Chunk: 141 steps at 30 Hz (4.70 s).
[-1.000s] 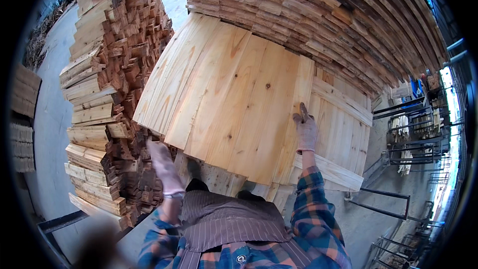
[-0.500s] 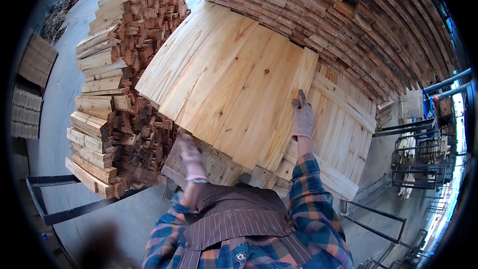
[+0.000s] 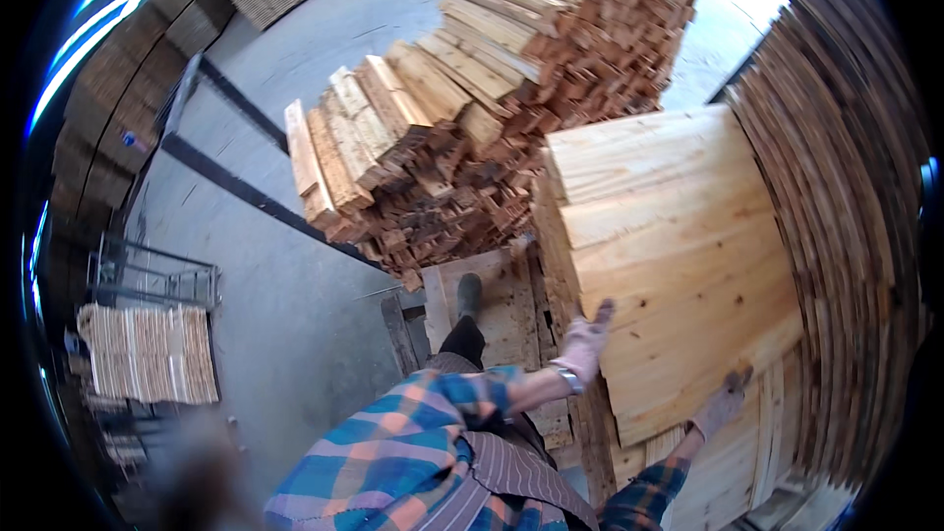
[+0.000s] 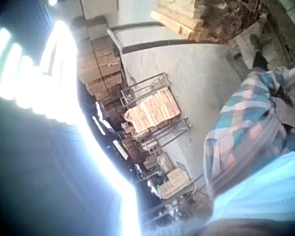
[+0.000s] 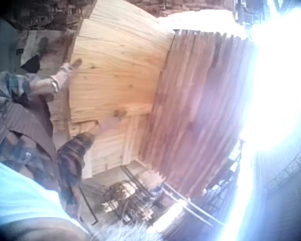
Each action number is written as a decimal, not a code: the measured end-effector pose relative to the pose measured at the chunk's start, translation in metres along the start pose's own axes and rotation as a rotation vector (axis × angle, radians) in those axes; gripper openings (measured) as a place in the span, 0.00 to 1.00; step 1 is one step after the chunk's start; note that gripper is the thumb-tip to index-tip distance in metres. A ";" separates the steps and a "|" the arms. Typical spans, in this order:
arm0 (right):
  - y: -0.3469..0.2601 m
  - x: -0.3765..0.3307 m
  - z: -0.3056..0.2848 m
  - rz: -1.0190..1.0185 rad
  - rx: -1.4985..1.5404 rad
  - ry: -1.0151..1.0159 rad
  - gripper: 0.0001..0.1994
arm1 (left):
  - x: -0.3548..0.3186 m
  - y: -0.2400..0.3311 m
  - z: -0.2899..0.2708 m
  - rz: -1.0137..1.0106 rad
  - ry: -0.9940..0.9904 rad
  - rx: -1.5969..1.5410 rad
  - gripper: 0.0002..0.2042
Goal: The person repeatedly picks up individual wooden planks from a large pile and places them onto a growing stack. They handle the lumber by hand, wearing gloves, and arrange each piece to build a neat pile in a warehouse setting.
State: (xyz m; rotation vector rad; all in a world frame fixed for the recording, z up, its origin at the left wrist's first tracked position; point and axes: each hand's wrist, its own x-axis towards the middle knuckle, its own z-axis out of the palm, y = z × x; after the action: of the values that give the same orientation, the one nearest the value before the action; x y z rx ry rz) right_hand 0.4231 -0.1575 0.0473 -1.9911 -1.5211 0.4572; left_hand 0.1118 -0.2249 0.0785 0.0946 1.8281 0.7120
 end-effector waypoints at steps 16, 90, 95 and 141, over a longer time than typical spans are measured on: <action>-0.359 -0.105 0.168 0.022 0.680 -0.873 0.25 | 0.198 0.004 -0.286 0.469 0.386 -0.544 0.19; 0.123 -0.106 -0.193 0.495 0.060 -0.013 0.49 | -0.083 -0.027 0.243 0.686 -0.892 0.364 0.27; 0.106 -0.109 -0.203 0.543 0.315 0.048 0.46 | -0.117 -0.028 0.197 1.441 -0.607 0.676 0.33; 0.020 -0.081 -0.150 0.733 -0.202 0.128 0.38 | -0.033 0.012 0.169 1.696 -0.116 1.226 0.27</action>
State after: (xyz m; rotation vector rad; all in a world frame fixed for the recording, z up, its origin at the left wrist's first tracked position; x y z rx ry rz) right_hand 0.5034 -0.2749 0.1436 -2.6573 -0.7400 0.4559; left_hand 0.2704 -0.1573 0.0781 2.5643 1.4468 0.4345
